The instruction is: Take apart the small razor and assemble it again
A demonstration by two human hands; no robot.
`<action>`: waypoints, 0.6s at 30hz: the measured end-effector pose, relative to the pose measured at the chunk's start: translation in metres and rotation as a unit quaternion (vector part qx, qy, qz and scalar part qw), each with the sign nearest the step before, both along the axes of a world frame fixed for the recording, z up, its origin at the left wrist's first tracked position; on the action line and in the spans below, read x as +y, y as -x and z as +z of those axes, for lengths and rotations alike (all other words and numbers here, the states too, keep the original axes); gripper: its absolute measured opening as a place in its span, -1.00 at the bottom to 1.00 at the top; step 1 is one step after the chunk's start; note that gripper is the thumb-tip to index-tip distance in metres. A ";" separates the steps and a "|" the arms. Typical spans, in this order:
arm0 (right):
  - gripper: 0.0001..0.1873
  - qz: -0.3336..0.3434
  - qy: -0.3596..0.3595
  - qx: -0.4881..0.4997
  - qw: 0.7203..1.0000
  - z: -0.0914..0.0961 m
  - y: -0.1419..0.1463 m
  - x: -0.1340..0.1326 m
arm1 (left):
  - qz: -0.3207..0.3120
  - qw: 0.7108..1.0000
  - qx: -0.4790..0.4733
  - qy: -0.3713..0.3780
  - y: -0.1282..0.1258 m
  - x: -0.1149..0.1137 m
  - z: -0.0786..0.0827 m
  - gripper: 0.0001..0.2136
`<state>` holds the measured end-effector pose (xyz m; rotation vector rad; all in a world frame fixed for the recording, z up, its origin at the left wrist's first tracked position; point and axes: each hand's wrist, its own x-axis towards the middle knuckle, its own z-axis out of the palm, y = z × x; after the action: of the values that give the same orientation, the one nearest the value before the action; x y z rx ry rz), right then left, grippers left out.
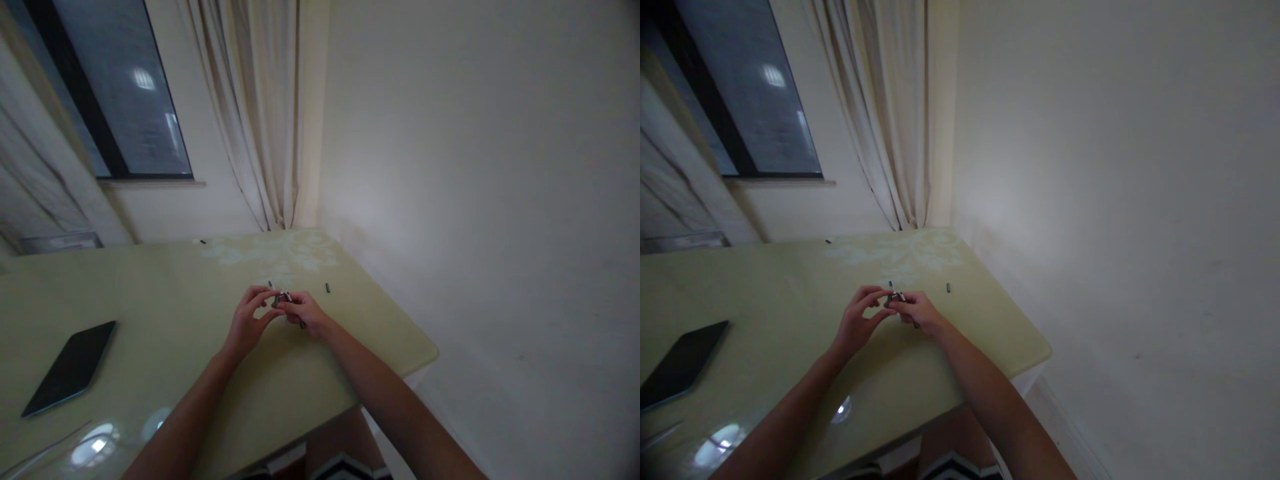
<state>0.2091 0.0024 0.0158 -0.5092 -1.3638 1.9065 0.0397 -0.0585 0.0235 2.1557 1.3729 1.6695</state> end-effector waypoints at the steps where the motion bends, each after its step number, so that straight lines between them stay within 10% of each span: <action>1: -0.56 0.004 0.007 0.006 1.000 0.000 0.000 0.000 | 0.004 1.000 -0.002 0.003 0.001 -0.001 0.000 -0.64; 11: -0.54 0.003 0.021 0.018 1.000 0.006 0.002 -0.005 | 0.018 0.998 -0.046 0.030 -0.006 -0.007 0.006 -0.61; 18: -0.67 -0.170 -0.242 -0.095 0.950 0.011 -0.003 -0.007 | -0.022 0.971 -0.139 0.193 -0.001 -0.002 0.008 -0.53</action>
<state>0.2117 -0.0045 0.0265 -0.6396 -1.6759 1.2140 0.0408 -0.0608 0.0314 1.6582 1.4125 1.4705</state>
